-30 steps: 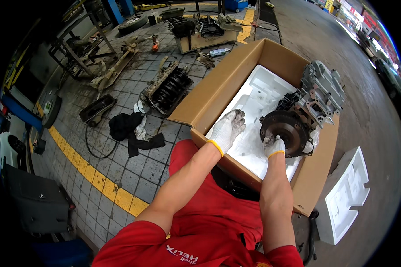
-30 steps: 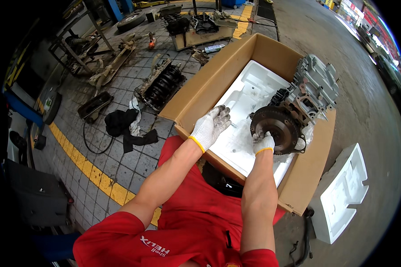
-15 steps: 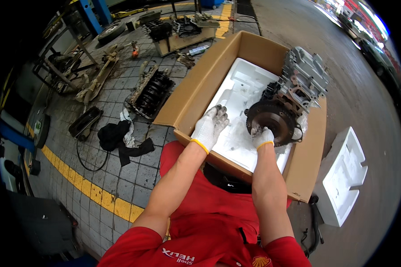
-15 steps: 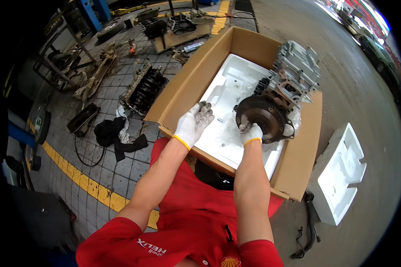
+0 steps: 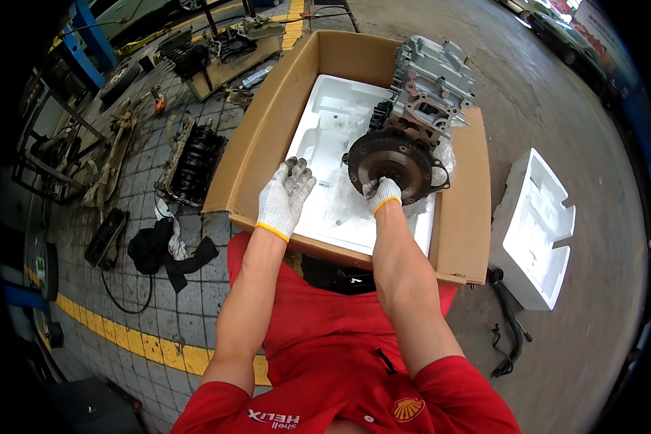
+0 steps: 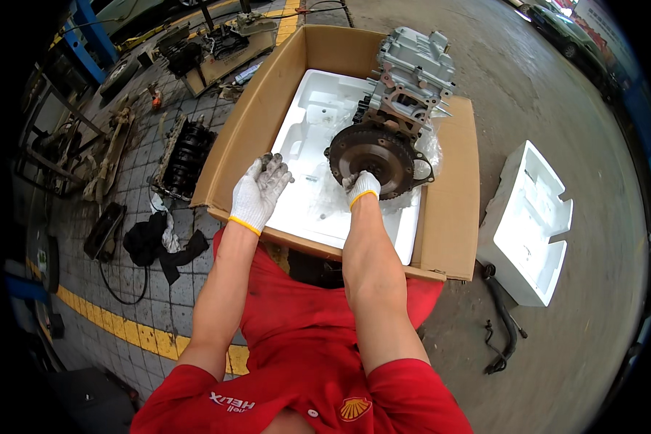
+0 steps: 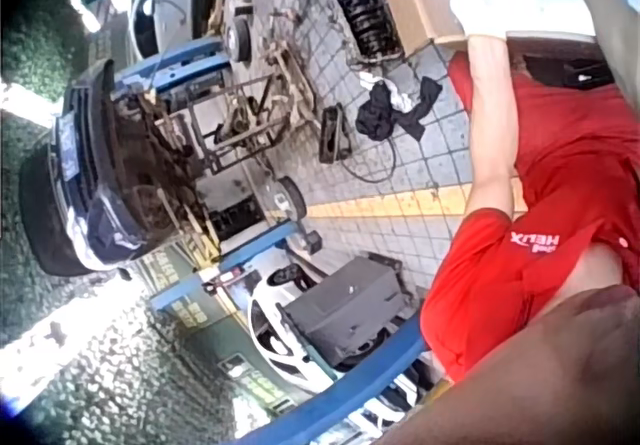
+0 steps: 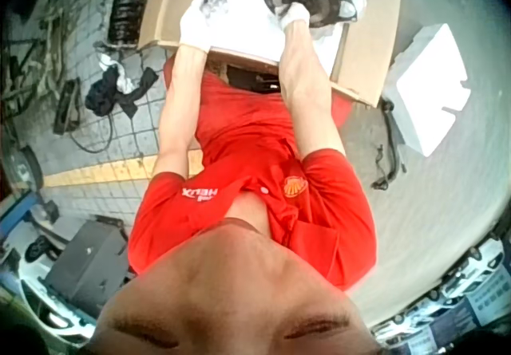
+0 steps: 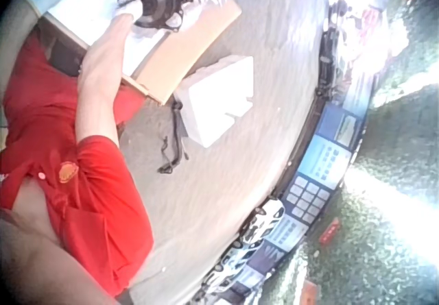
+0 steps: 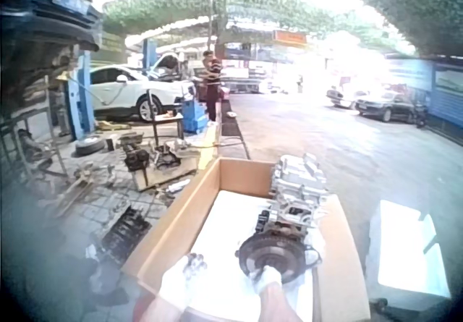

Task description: The person unpacks a new engine block from a cardboard box and places it on a workbench. They then attach a flywheel to the engine and secure it with bolts. The person uses a pneumatic impact wrench to tighten the bolts and then moves to a car to retrieve a tool from the engine bay.

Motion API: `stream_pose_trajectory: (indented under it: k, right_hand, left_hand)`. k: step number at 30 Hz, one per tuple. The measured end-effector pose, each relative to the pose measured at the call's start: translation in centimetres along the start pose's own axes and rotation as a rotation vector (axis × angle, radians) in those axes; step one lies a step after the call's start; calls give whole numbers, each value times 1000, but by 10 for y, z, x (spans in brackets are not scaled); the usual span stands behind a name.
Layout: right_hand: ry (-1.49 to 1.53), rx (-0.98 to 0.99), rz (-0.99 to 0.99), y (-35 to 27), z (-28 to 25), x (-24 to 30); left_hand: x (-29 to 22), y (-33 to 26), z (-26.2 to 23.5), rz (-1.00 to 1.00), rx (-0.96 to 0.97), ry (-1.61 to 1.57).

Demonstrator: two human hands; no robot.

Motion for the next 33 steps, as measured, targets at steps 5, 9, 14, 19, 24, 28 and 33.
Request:
stream_pose_trajectory:
  k: [5,9,14,19,24,28,33]
  right_hand:
    - [11,36,15,9,-6,2]
    - [-63,21,-5,13,-4,-1]
    - [-86,-29,-35,12,-2,-3]
    - [-121,-54,-26,9,-3,-3]
    - [-121,4,5,-10,3,-2]
    - [-526,202,-25,-54,37,-12]
    - [-786,873,-365,-133,89,-34]
  left_hand:
    - [0,1,-1,-1,-6,13]
    - [1,4,-5,-20,9,5]
    - [1,8,-7,-18,31,9]
    - [2,7,-7,-11,17,18]
    - [1,4,-4,-24,14,21]
    - [3,6,-8,-20,4,61]
    - [6,21,-20,38,-18,150]
Point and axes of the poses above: each hand's wrist, its own y-axis towards the middle knuckle, its own z-axis out of the palm, x = y × z, the point moved 3 cm from there along y, towards the middle knuckle, and after that the axes turned 3 degrees about -y, right-handed, at the moved point
